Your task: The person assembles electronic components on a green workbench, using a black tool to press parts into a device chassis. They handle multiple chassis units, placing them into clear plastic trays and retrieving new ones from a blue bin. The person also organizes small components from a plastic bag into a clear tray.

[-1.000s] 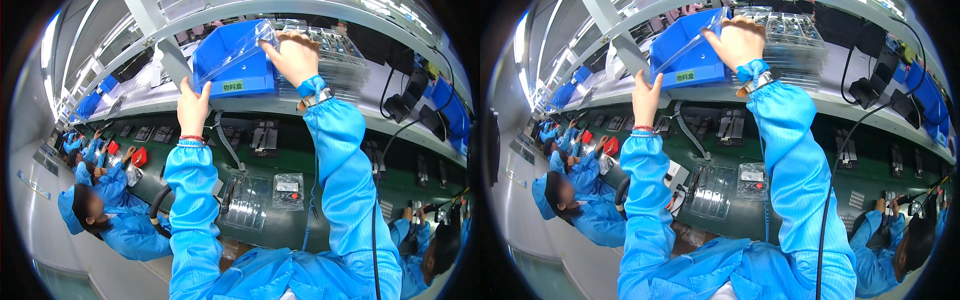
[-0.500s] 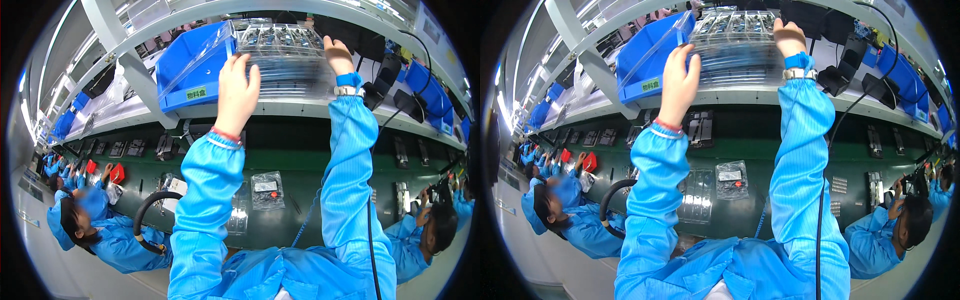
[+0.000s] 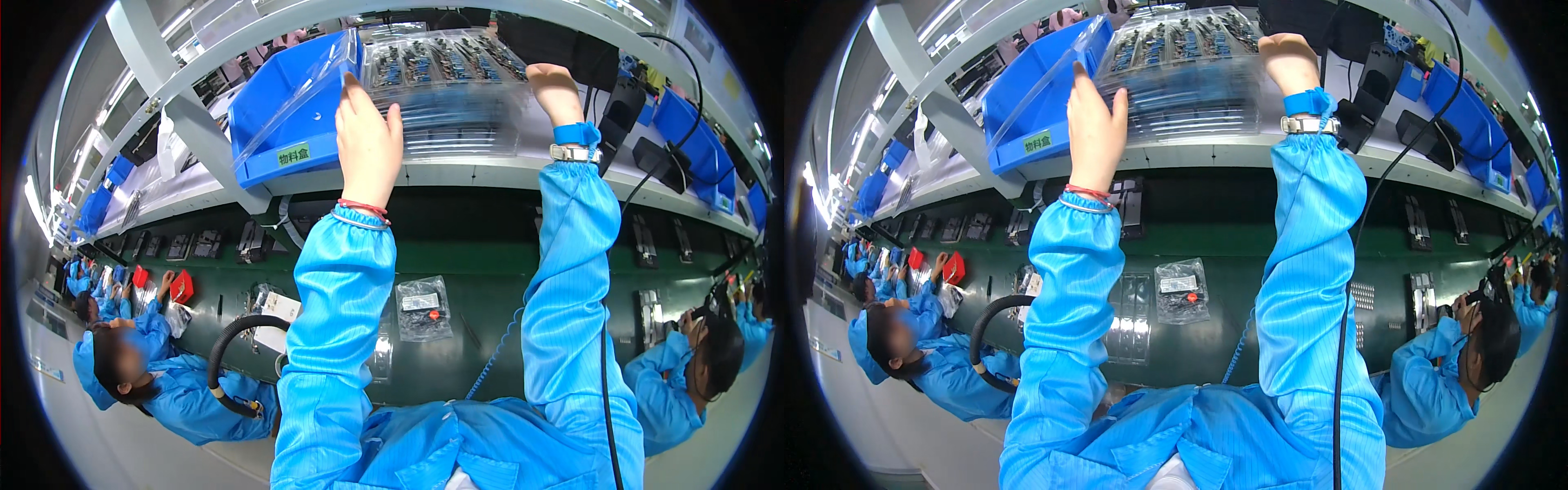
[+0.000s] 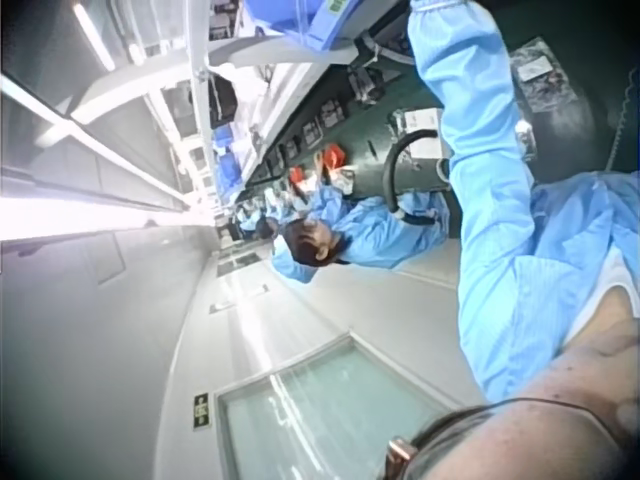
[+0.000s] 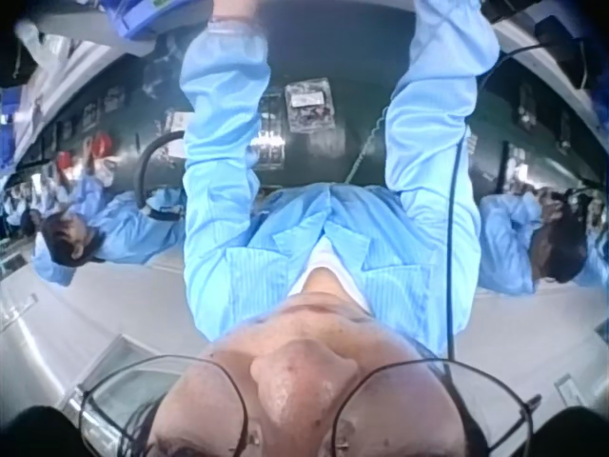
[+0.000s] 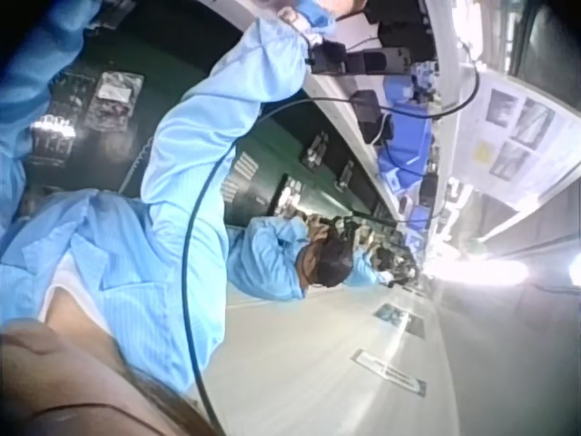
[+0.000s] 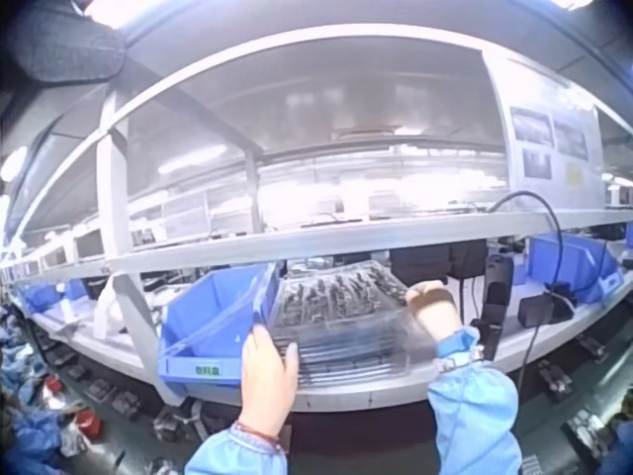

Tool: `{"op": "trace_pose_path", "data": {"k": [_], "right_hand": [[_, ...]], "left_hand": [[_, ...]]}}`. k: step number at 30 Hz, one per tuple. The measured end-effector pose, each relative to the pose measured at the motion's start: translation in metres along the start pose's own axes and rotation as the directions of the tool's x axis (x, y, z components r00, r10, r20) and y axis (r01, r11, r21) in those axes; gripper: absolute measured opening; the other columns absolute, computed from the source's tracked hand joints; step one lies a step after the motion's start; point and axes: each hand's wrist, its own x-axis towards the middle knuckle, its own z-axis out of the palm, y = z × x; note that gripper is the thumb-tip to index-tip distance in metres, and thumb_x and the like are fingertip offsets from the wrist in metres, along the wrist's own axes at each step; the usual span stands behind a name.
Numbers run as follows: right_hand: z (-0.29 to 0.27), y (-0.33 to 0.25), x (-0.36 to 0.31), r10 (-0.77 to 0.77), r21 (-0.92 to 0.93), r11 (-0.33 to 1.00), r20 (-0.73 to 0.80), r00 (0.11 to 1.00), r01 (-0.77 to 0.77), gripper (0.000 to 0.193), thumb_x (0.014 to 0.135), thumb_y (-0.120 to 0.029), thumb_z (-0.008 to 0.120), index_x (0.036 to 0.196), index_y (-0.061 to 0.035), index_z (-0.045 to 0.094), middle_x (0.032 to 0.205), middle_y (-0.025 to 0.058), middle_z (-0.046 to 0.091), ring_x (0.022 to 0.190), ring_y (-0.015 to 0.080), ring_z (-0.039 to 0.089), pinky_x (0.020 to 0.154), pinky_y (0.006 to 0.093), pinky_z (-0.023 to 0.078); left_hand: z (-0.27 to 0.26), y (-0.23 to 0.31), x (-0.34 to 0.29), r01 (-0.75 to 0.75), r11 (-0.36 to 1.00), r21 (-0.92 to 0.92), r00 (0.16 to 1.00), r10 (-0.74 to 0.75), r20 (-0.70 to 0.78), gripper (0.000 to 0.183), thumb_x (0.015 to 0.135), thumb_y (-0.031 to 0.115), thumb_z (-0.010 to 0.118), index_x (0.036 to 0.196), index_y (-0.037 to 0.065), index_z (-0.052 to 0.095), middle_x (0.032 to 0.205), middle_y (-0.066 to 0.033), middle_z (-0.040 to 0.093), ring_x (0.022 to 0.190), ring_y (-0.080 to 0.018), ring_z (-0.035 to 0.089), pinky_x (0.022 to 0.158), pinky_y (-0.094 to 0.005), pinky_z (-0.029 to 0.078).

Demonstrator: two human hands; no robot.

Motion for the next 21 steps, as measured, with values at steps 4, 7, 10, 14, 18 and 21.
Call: {"op": "trace_pose_path", "data": {"k": [4,7,10,14,18,21], "right_hand": [[-0.009,0.009,-0.017,-0.048,0.145,0.988,-0.085,0.995,0.060,0.033,0.076,-0.025,0.045,0.090,-0.0017,0.064,0.077,0.0195,0.061,0.076,0.0319,0.059,0.070,0.0357,0.045],[-0.020,0.001,-0.042,0.034,0.415,0.909,-0.155,0.987,0.034,0.035,0.076,-0.024,0.044,0.090,0.0017,0.062,0.073,0.0219,0.060,0.072,0.0314,0.060,0.066,0.0354,0.044],[-0.023,0.002,-0.059,-0.020,0.497,0.859,-0.212,0.977,0.125,0.035,0.077,-0.023,0.043,0.090,0.0056,0.059,0.069,0.0195,0.059,0.063,0.0250,0.056,0.062,0.0331,0.043],[-0.032,0.000,-0.088,0.131,0.685,0.728,-0.101,0.986,-0.027,0.032,0.080,-0.019,0.043,0.094,0.0053,0.057,0.067,0.0087,0.056,0.060,0.0143,0.051,0.057,0.0276,0.041],[-0.050,-0.015,-0.121,0.177,0.741,0.663,-0.022,0.984,-0.103,0.031,0.082,-0.018,0.043,0.101,0.0046,0.055,0.065,0.0034,0.053,0.058,0.0069,0.045,0.052,0.0218,0.035],[-0.059,-0.019,-0.142,0.161,0.753,0.645,0.033,0.986,-0.131,0.029,0.084,-0.015,0.043,0.101,0.0048,0.054,0.063,0.0004,0.049,0.057,0.0057,0.041,0.050,0.0215,0.033]], "left_hand": [[-0.007,0.004,0.003,0.106,0.980,-0.169,0.994,-0.098,0.055,0.064,0.079,0.015,0.059,0.127,-0.009,0.025,0.112,-0.0253,0.051,0.104,-0.0351,0.051,0.089,-0.0374,0.038],[-0.013,0.010,0.004,0.037,0.922,-0.385,0.999,-0.024,0.039,0.067,0.077,0.017,0.062,0.126,-0.009,0.026,0.116,-0.0230,0.050,0.108,-0.0300,0.049,0.091,-0.0343,0.037],[-0.022,0.021,0.001,0.164,0.693,-0.702,0.986,-0.102,0.129,0.082,0.071,0.011,0.067,0.131,-0.008,0.015,0.130,-0.0241,0.034,0.120,-0.0286,0.037,0.098,-0.0334,0.030],[-0.041,0.032,-0.008,0.224,0.461,-0.859,0.974,-0.104,0.199,0.089,0.070,0.007,0.069,0.134,-0.006,0.008,0.137,-0.0229,0.020,0.123,-0.0259,0.031,0.100,-0.0334,0.028],[-0.060,0.042,-0.025,0.255,0.267,-0.929,0.963,-0.155,0.220,0.076,0.078,0.003,0.059,0.135,-0.005,0.009,0.140,-0.0218,0.016,0.127,-0.0246,0.023,0.101,-0.0329,0.025],[-0.078,0.046,-0.040,0.218,0.315,-0.924,0.968,-0.187,0.165,0.061,0.085,-0.002,0.044,0.136,-0.003,0.011,0.140,-0.0196,0.018,0.130,-0.0243,0.018,0.103,-0.0326,0.020]]}}
